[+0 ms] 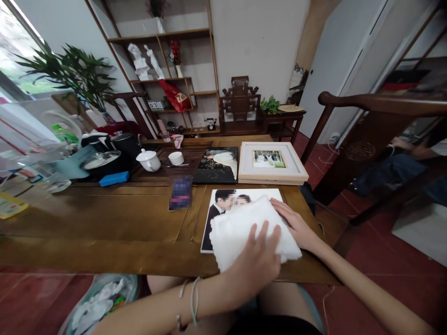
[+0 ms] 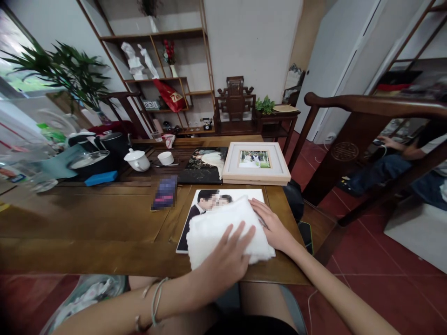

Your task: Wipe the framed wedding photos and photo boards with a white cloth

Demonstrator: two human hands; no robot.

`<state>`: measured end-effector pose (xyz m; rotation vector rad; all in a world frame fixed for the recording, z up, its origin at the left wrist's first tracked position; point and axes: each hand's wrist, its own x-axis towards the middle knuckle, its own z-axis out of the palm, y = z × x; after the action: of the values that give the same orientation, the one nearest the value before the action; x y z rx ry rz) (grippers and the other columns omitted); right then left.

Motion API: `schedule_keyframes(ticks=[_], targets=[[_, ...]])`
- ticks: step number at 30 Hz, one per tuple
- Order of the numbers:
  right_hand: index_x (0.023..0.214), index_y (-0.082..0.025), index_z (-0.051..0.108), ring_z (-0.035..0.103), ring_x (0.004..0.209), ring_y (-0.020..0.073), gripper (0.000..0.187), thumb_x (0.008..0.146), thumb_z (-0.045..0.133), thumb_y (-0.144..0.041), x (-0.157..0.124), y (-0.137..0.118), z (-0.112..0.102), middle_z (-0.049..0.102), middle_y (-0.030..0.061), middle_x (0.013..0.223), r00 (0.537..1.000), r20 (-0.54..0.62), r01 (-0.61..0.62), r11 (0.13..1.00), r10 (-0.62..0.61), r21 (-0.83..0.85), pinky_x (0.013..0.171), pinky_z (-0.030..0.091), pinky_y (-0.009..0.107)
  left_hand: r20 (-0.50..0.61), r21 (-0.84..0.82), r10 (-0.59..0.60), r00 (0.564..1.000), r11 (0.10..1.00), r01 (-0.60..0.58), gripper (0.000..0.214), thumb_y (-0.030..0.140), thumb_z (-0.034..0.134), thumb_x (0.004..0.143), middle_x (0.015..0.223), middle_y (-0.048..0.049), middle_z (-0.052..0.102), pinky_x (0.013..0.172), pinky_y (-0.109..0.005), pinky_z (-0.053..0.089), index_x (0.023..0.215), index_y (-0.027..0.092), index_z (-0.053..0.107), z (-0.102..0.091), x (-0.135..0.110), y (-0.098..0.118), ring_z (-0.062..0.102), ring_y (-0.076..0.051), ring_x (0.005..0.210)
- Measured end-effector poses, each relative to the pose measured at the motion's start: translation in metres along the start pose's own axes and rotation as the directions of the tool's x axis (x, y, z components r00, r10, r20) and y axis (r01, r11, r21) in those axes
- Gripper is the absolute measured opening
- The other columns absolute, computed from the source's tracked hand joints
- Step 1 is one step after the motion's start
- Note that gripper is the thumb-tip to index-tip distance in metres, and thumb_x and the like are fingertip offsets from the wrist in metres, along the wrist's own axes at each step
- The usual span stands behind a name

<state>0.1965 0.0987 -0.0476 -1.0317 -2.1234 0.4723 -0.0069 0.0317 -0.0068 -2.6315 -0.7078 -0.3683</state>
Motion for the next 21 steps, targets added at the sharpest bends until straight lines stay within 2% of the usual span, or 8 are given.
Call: schedule_keyframes(ticks=[3,5,9,12,14,16,21], targets=[[0.134,-0.025,0.049,0.041,0.132,0.0271,0.046,0.088,0.047,-0.024,0.0,-0.001,-0.001,0.049,0.0096,0.14,1.0,0.004,-0.02,1.0,0.02,0.0,0.108,0.037,0.051,-0.034,0.0,0.058,0.998,0.998,-0.058,0.018,0.022,0.05,0.089,0.137,-0.0173,0.048,0.1,-0.057,0.033,0.088,0.014,0.066,-0.007,-0.008,0.016,0.047,-0.039,0.123],[0.133,-0.024,0.05,0.041,0.132,0.0276,0.046,0.087,0.047,-0.024,0.001,-0.002,0.0,0.049,0.0096,0.139,1.0,-0.003,-0.014,1.0,0.014,-0.003,0.108,0.037,0.051,-0.003,-0.056,0.076,0.997,0.996,-0.076,0.019,0.022,0.049,0.09,0.139,-0.015,0.046,0.101,-0.056,0.032,0.087,0.015,0.067,-0.008,-0.011,0.009,0.044,-0.038,0.126],[0.131,-0.025,0.052,0.042,0.131,0.0261,0.041,0.09,0.044,-0.025,0.001,-0.003,0.002,0.053,0.0084,0.136,0.999,-0.033,-0.002,0.999,0.001,-0.034,0.108,0.036,0.053,0.199,-0.222,0.019,0.98,0.975,0.026,0.023,0.017,0.046,0.088,0.144,-0.0095,0.041,0.103,-0.052,0.035,0.1,0.016,0.066,-0.004,-0.003,-0.04,0.037,-0.034,0.133],[0.129,-0.026,0.053,0.043,0.131,0.0259,0.038,0.092,0.045,-0.028,0.002,-0.005,0.003,0.053,0.0084,0.135,0.999,-0.051,-0.017,0.999,0.015,-0.046,0.108,0.036,0.053,0.309,-0.35,-0.021,0.951,0.927,0.134,0.031,0.01,0.045,0.083,0.138,-0.0112,0.048,0.101,-0.045,0.039,0.107,0.014,0.064,0.0,0.014,-0.085,0.045,-0.029,0.127],[0.128,-0.026,0.053,0.043,0.13,0.0261,0.037,0.092,0.045,-0.029,0.003,-0.006,0.003,0.054,0.0085,0.135,0.999,-0.049,-0.023,0.998,0.021,-0.054,0.107,0.037,0.052,0.297,-0.427,-0.033,0.954,0.889,0.163,0.033,0.01,0.043,0.083,0.128,-0.0119,0.056,0.097,-0.038,0.044,0.11,0.014,0.062,0.002,0.029,-0.108,0.055,-0.025,0.115],[0.128,-0.025,0.053,0.045,0.129,0.026,0.037,0.092,0.045,-0.03,0.003,-0.007,0.002,0.053,0.0088,0.134,0.999,-0.044,-0.03,0.997,0.027,-0.068,0.107,0.038,0.051,0.26,-0.473,-0.047,0.964,0.865,0.169,0.034,0.011,0.042,0.085,0.122,-0.0114,0.06,0.097,-0.035,0.043,0.114,0.012,0.059,0.004,0.046,-0.121,0.057,-0.023,0.111],[0.127,-0.026,0.053,0.05,0.122,0.0258,0.036,0.092,0.044,-0.029,0.004,-0.009,0.0,0.057,0.0085,0.128,0.999,-0.021,-0.036,0.996,0.035,-0.085,0.104,0.041,0.049,0.19,-0.575,0.058,0.98,0.816,0.063,0.031,0.011,0.041,0.086,0.123,-0.0103,0.059,0.101,-0.03,0.039,0.113,0.011,0.058,0.013,0.087,-0.123,0.054,-0.02,0.114]])
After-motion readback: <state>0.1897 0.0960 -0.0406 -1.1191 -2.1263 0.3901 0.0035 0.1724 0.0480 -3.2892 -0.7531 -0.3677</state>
